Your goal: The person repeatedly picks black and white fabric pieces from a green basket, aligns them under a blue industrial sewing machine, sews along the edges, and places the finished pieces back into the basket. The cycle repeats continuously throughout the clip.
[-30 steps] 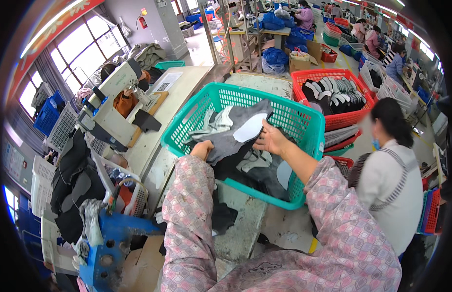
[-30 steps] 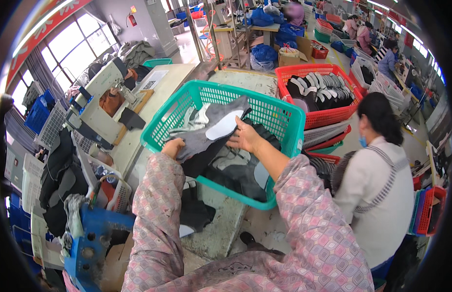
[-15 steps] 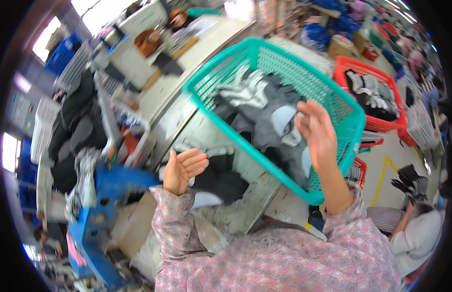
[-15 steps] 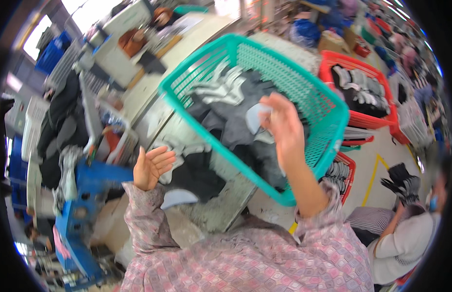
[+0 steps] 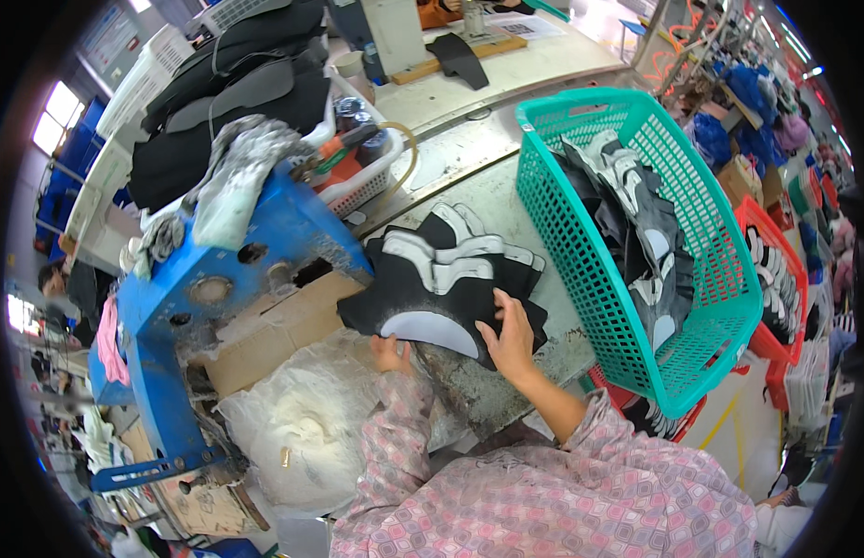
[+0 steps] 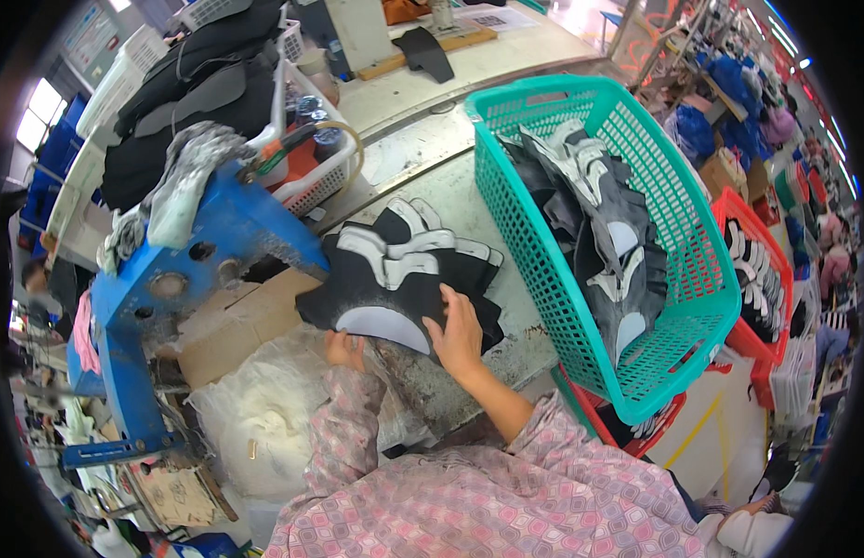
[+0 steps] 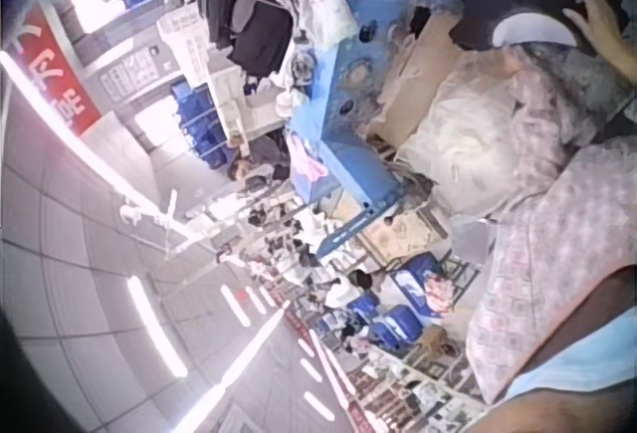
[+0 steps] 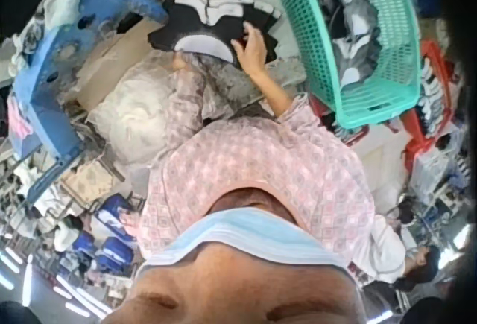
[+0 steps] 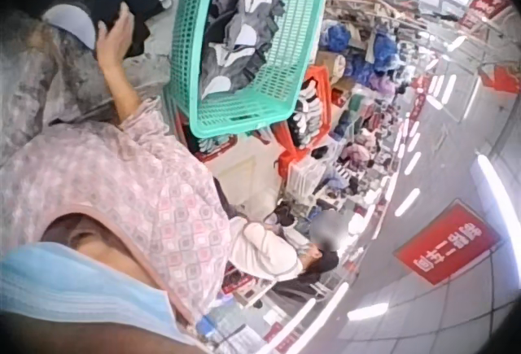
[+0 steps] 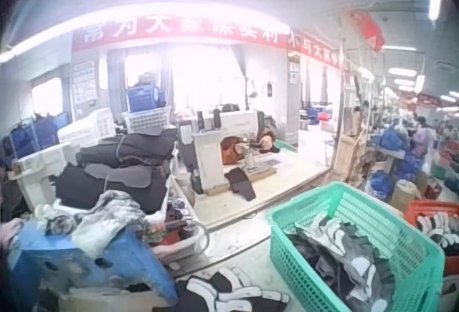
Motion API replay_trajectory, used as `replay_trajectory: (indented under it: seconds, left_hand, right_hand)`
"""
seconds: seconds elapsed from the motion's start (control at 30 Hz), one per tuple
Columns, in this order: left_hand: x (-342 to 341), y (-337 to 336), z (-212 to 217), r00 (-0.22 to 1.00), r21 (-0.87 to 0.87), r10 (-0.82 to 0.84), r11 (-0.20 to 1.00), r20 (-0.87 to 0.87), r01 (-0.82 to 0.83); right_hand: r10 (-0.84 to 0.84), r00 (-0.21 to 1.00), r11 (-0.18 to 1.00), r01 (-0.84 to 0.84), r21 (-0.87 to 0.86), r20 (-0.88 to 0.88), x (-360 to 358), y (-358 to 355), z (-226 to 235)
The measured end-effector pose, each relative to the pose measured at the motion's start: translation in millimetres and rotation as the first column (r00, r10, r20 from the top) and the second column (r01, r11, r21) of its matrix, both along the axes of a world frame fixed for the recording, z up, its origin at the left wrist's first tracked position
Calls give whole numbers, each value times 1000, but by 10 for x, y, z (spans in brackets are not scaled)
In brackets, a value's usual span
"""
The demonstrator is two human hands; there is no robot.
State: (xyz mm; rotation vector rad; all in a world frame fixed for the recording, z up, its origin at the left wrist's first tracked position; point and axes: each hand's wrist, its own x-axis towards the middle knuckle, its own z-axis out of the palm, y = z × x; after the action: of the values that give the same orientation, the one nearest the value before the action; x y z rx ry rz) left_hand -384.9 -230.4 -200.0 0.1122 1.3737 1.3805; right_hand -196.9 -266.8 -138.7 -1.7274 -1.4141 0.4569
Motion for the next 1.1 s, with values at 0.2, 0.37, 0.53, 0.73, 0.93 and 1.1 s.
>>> replay_trajectory:
  seconds: [0.2,0.37,0.53,0.73,0.93,1.1]
  left_hand:
    - [-147,-596,570,981,406,-170,906,90,120]
    - [-740,-1602,1001,943,352,-280,913,180,204]
    - [-1812,-2669,956,975,252,-163,947,-148,197]
    - [-2859,-3577,1030,921,140,345,936,-181,-323]
    - [-3427,-3794,892,948,75,317,946,-13,-315]
    - [-3678,-3684,785,940,268,-38,962,340,-58]
  right_hand:
    - [-24,814,997,-25,-76,-580,175,-319,217]
    - [-71,622,874,-338,-350,-780,218,-1025,825]
    - [-32,551,722,-564,-401,-834,-788,-1428,731]
    - [138,371,632,-747,-207,-918,-2067,-1611,371]
    - [266,380,550,-814,-184,-886,-2534,-1768,631]
    - [242,493,491,-805,-333,-835,-2565,-1664,516]
